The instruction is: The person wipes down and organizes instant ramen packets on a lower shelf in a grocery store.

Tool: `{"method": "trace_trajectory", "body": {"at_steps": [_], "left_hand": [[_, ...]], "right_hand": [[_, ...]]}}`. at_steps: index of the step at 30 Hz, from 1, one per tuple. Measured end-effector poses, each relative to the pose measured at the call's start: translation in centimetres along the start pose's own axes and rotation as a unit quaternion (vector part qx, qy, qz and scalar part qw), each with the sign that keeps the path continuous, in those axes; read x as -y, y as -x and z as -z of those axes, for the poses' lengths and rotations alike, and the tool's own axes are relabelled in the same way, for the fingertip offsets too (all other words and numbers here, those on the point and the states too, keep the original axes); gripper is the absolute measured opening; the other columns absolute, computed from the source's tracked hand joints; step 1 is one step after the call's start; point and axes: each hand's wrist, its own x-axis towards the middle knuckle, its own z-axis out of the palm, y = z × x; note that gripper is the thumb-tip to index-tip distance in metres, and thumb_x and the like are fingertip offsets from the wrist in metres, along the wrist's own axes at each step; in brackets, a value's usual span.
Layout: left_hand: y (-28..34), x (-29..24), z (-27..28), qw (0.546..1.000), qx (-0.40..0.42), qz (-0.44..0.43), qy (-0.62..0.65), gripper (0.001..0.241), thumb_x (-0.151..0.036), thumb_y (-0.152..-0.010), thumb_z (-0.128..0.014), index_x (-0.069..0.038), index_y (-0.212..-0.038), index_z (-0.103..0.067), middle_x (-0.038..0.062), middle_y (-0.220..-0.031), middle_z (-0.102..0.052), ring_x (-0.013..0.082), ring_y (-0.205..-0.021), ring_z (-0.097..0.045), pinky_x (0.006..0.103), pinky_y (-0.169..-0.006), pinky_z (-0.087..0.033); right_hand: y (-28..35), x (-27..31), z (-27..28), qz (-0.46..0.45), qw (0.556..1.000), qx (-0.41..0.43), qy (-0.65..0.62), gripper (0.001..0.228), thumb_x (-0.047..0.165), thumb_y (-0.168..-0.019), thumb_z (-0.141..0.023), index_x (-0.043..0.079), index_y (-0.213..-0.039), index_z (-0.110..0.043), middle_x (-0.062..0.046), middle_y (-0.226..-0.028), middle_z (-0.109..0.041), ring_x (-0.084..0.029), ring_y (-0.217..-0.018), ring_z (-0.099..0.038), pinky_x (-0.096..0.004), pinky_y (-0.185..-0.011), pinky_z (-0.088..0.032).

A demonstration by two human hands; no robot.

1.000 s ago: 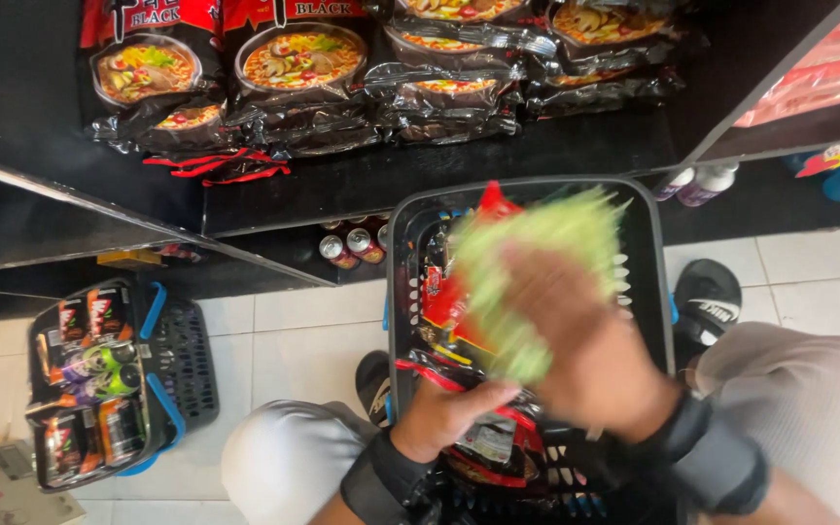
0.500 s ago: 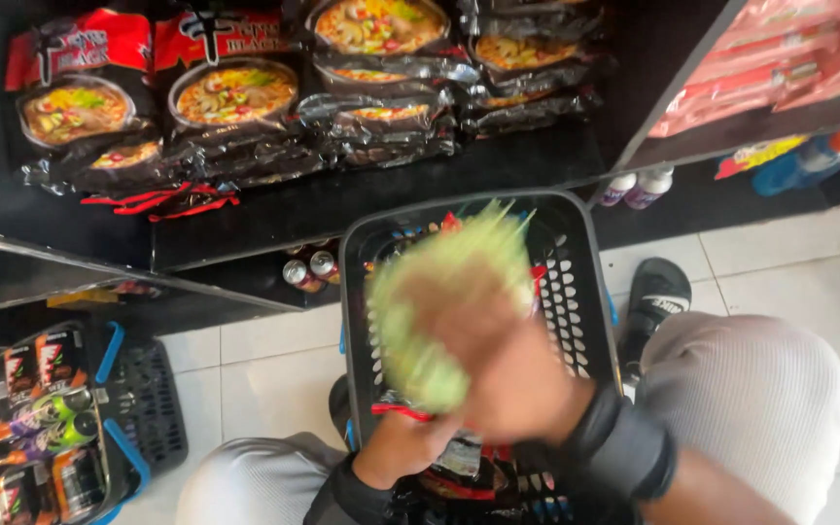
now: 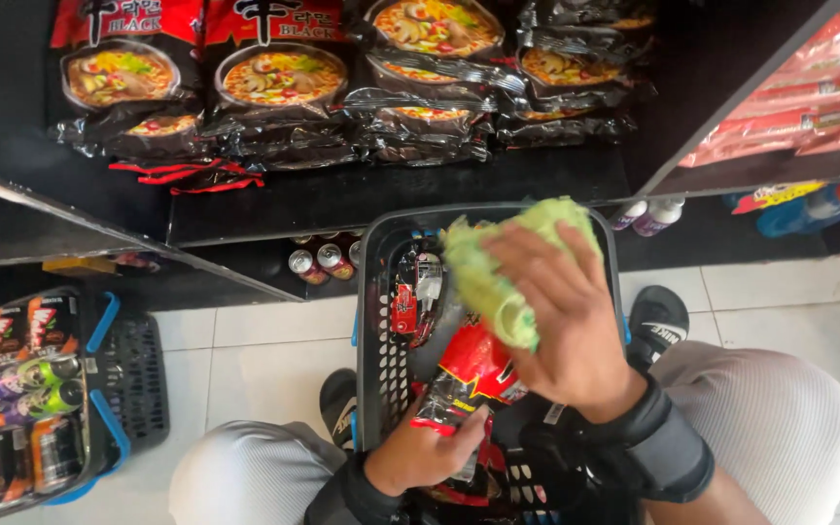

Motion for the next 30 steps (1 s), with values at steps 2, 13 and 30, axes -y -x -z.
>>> {"method": "trace_trajectory", "body": {"at_steps": [2,13,30], "left_hand": [[-0.1,-3.6,-0.8,0.995,-0.035,0.034,-0.086,0.034,-0.007,-0.098,-0.069,-0.003,-0.132,-0.064,0.015,-0.103,-0.070,0.0245,-0.093,-0.067,0.0401,-0.084,-0.056],[0.3,-5.5,0.6,0.998,-0.045,-0.021,0.042,0.040,-0.002,-0.099,-0.071,0.002,-0.138,-0.063,0.014,-0.114,-0.067,0.0217,-0.100,-0.058,0.0393,-0.091,-0.051],[-2.0,-10.0,1.2,0.825,0.080,-0.141,0.541,0.078,-0.060,-0.107,-0.037,-0.004,-0.160,-0.033,0.016,-0.154,-0.050,0.0294,-0.143,-0.048,0.0463,-0.121,-0.037]], "right_hand": [[0.2,0.2,-0.2,-0.066,0.997,-0.015,0.030,0.054,0.018,-0.071,-0.075,0.002,-0.121,-0.063,-0.014,-0.144,-0.061,-0.037,-0.143,-0.052,-0.057,-0.124,-0.027],[0.0,1.1,-1.5,0.043,0.997,0.011,-0.062,0.043,0.017,-0.073,-0.080,0.004,-0.113,-0.069,-0.014,-0.134,-0.065,-0.035,-0.140,-0.054,-0.056,-0.119,-0.036],[2.4,3.5,-3.9,0.047,0.995,0.053,-0.067,0.060,0.016,-0.059,-0.073,-0.001,-0.116,-0.071,-0.026,-0.143,-0.056,-0.043,-0.136,-0.050,-0.057,-0.116,-0.036]]}}
